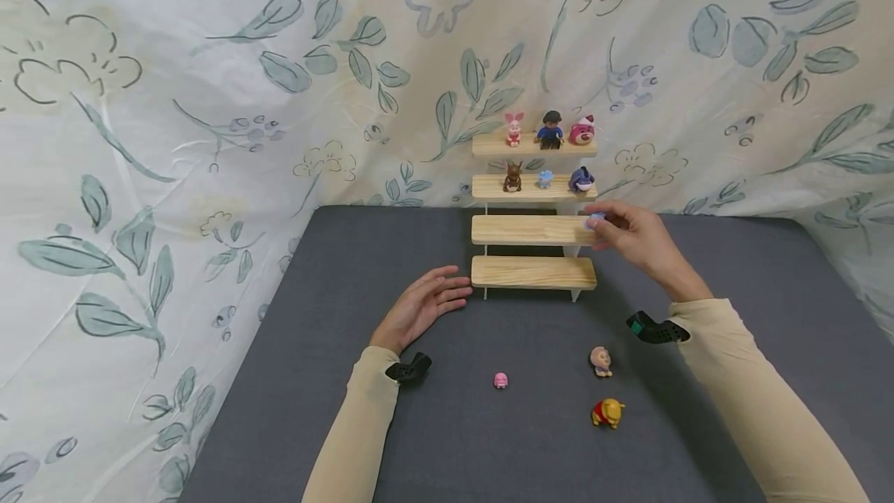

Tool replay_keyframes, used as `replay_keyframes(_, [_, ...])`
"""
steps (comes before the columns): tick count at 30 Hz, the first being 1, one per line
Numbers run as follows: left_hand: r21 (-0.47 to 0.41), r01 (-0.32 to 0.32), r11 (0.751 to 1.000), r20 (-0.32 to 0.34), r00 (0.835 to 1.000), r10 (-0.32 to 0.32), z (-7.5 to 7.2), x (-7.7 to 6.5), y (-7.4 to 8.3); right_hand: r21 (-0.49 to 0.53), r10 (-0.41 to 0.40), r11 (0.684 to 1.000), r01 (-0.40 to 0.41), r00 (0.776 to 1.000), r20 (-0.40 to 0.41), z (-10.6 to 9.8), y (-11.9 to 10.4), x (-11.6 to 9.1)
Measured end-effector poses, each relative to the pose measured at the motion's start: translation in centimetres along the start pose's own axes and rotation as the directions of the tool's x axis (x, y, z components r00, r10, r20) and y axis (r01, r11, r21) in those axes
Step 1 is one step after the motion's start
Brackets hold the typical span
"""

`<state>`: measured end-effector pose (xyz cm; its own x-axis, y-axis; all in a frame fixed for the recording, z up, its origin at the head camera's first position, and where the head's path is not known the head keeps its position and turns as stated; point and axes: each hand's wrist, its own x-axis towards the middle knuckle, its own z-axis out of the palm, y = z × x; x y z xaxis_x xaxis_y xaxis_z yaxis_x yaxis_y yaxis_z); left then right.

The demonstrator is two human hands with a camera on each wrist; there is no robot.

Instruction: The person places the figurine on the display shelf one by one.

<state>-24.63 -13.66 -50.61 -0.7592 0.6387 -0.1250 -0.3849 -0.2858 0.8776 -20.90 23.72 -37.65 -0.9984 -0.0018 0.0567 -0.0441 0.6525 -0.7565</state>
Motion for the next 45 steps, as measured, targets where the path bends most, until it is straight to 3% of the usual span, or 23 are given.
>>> replay_keyframes(9, [-0.007, -0.007, 1.000, 0.007, 1.000, 0.007, -0.1, 0.0, -0.1, -0.148, 0.032, 0.988, -0.035, 0.999, -0.022, 0.4, 0.4, 1.0])
replay_keyframes(16, [-0.007, -0.002, 1.000, -0.003, 1.000, 0.002, -0.1, 0.1, -0.2, -0.206, 0.025, 0.978, -0.031, 0.999, -0.030, 0.9, 0.5, 1.7])
replay_keyframes(24, [0.002, -0.011, 1.000, 0.011, 1.000, 0.011, -0.2, 0.2, -0.3, -0.184, 0.055, 0.982, -0.041, 0.996, 0.071, 0.9, 0.3, 2.0])
replay_keyframes(33, [0.001, -0.018, 1.000, 0.025, 1.000, 0.018, -0.3, 0.2, -0.3, -0.235, 0.023, 0.972, 0.004, 0.993, 0.113, 0.3, 0.7, 2.5])
replay_keyframes(45, [-0.009, -0.014, 1.000, 0.021, 1.000, 0.014, -0.1, 0.0, 0.1, -0.187, 0.018, 0.982, 0.015, 0.984, 0.174, -0.3, 0.7, 2.2])
